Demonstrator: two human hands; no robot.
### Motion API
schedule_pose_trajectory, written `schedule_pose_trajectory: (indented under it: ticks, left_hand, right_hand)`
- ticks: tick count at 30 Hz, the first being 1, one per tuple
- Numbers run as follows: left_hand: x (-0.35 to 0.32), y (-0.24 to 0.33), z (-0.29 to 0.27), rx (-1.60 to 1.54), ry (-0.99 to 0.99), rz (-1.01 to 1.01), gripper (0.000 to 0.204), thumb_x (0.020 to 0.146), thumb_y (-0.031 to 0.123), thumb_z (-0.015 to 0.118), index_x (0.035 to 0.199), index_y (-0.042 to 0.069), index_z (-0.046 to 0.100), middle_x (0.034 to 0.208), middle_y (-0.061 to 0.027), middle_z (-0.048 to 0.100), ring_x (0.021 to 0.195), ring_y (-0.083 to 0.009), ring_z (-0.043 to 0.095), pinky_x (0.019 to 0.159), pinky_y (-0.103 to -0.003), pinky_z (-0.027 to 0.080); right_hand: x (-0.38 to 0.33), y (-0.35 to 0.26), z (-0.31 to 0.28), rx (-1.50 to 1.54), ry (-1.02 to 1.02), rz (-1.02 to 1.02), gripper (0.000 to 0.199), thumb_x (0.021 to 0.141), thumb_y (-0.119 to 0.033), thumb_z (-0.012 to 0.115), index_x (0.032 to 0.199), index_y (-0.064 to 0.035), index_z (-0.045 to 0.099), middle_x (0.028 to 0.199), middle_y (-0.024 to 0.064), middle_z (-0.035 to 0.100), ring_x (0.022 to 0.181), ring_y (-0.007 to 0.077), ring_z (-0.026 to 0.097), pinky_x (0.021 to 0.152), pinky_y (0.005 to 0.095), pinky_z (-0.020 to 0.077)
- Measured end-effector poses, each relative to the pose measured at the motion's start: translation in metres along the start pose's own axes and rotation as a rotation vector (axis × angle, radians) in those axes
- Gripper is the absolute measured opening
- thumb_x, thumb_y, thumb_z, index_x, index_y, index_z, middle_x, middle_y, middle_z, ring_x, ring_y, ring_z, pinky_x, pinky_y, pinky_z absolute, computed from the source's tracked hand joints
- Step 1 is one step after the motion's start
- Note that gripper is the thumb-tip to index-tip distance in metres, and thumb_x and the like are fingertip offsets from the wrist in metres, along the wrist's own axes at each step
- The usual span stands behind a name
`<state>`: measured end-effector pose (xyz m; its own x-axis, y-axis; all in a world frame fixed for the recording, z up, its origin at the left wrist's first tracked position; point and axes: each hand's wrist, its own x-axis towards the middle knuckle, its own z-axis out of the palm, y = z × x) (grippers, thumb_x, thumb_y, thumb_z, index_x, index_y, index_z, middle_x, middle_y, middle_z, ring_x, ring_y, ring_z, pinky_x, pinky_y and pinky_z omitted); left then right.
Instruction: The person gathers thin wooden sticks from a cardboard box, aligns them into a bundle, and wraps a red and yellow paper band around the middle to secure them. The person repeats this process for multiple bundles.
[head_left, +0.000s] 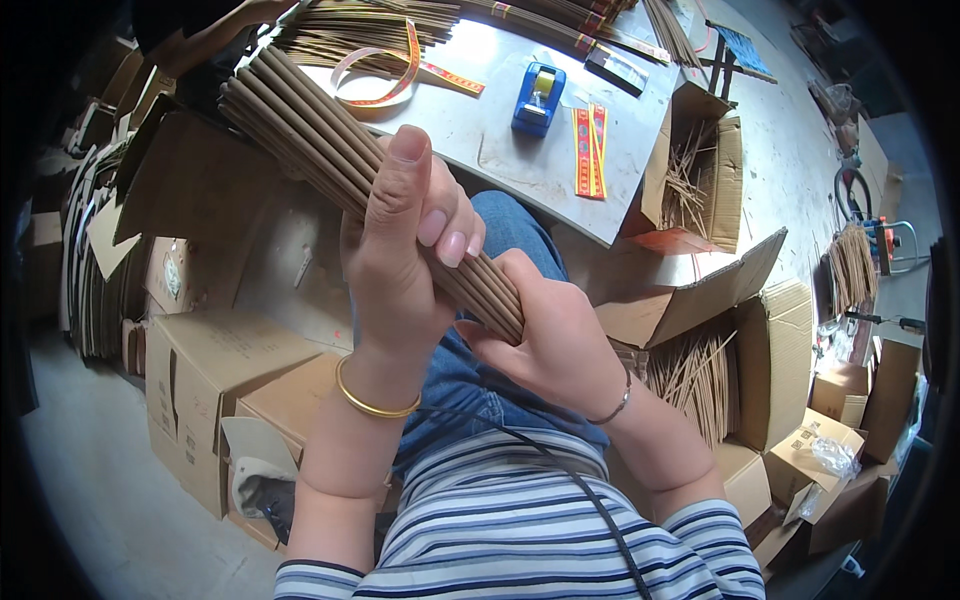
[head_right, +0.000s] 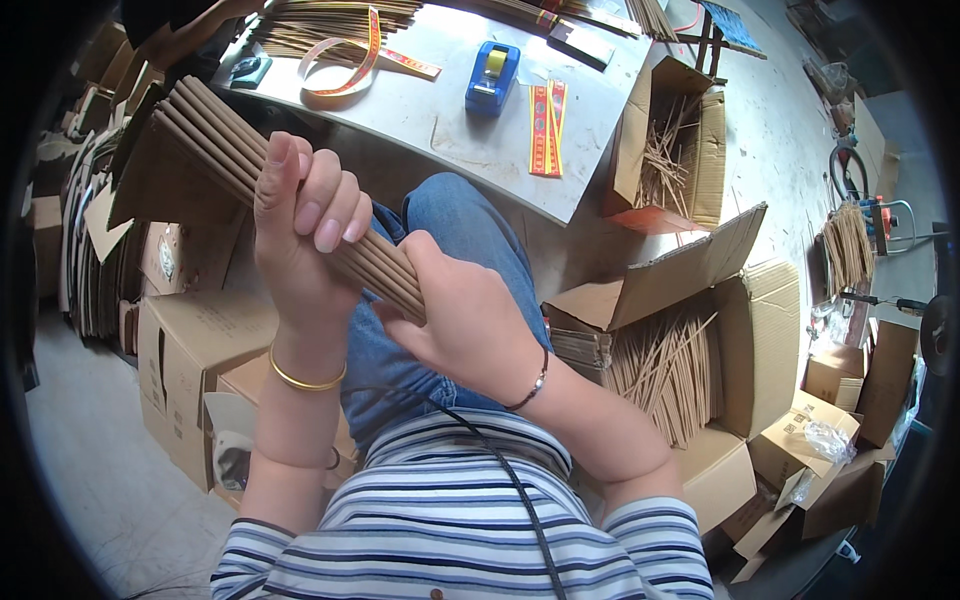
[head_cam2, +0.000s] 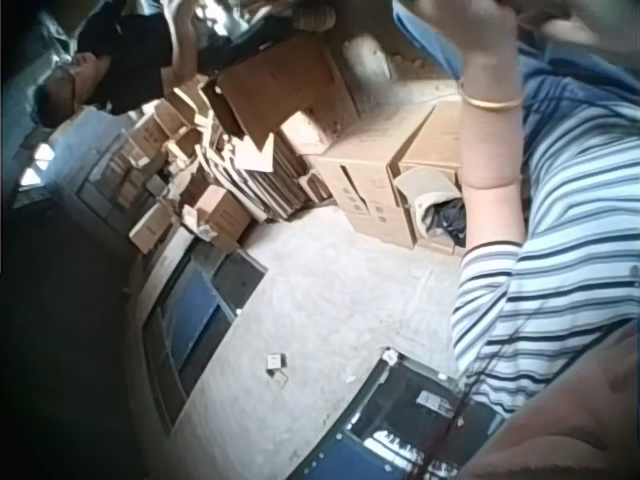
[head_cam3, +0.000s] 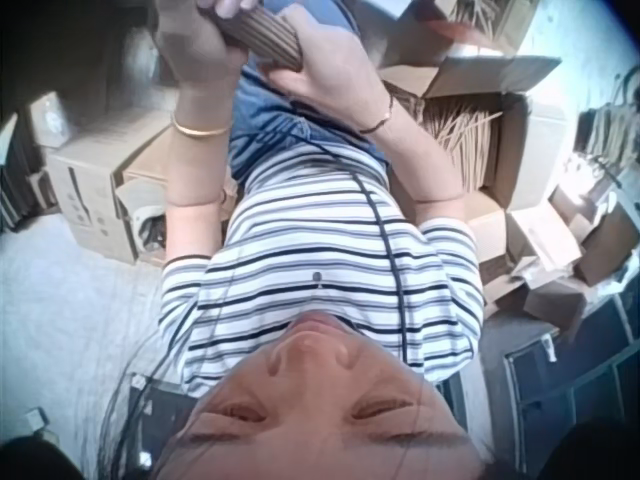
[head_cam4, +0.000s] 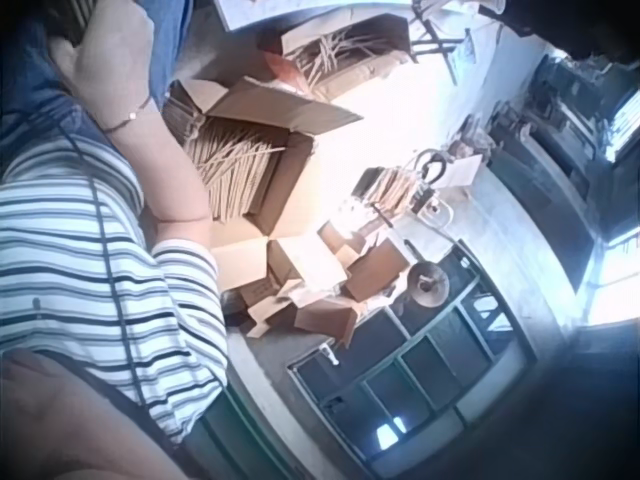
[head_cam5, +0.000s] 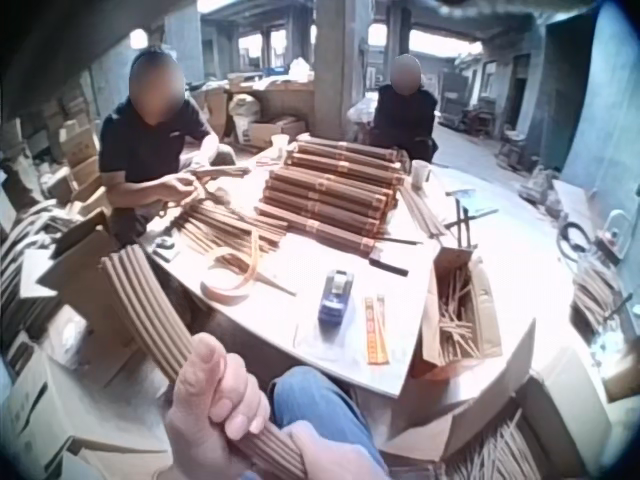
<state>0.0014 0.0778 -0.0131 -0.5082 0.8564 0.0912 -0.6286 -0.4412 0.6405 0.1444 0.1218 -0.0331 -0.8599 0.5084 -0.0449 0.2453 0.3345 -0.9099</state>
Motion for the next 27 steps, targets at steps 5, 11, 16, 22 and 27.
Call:
schedule_pose_trajectory:
  ticks: [5,11,16,22,27]
  left_hand:
    - [0.006,-0.004,-0.014,-0.484,-0.323,-0.141,0.014,0.101,0.018,0.05,0.09,0.01,0.047,0.059,0.0044,0.041,0.049,-0.0072,0.047,0.052,-0.022,0.044]
    - [0.005,-0.001,-0.001,0.142,0.005,0.022,0.015,0.094,0.016,0.061,0.086,0.01,0.05,0.06,0.003,0.046,0.053,-0.0079,0.051,0.057,-0.024,0.047]
    - [0.0,-0.008,0.014,0.111,0.298,0.113,0.016,0.092,0.019,0.065,0.086,0.01,0.053,0.061,0.0033,0.046,0.053,-0.0062,0.049,0.057,-0.023,0.046]
    - [0.003,-0.003,-0.003,-0.037,-0.058,-0.06,0.022,0.097,0.024,0.057,0.082,0.012,0.048,0.059,0.0049,0.042,0.049,-0.0043,0.044,0.049,-0.02,0.041]
    - [0.003,-0.005,-0.006,-0.261,-0.187,-0.126,0.022,0.1,0.023,0.053,0.083,0.011,0.048,0.058,0.0054,0.04,0.047,-0.0053,0.043,0.048,-0.02,0.041]
  right_hand:
    - [0.004,0.002,-0.021,1.009,-0.685,0.333,0.029,0.084,-0.013,0.072,0.094,-0.0023,0.047,0.065,0.0007,0.055,0.053,0.009,0.058,0.047,0.0237,0.0453]
    - [-0.001,0.002,0.009,0.03,0.1,-0.029,0.026,0.084,-0.011,0.069,0.096,-0.005,0.047,0.07,0.0148,0.062,0.059,0.0321,0.063,0.052,0.0353,0.0489]
    - [0.001,0.008,0.013,-0.161,0.254,-0.069,0.025,0.083,-0.009,0.07,0.098,-0.0045,0.05,0.074,0.0186,0.059,0.061,0.0368,0.059,0.055,0.0372,0.0481]
    - [-0.001,-0.001,0.001,0.126,-0.017,0.061,0.027,0.083,-0.008,0.072,0.099,-0.0022,0.05,0.074,0.0102,0.061,0.057,0.0218,0.061,0.052,0.0293,0.0473]
    - [0.001,-0.011,-0.018,0.822,-0.419,0.332,0.023,0.084,-0.007,0.072,0.088,-0.0027,0.05,0.066,0.0021,0.055,0.051,0.0084,0.055,0.044,0.0217,0.0431]
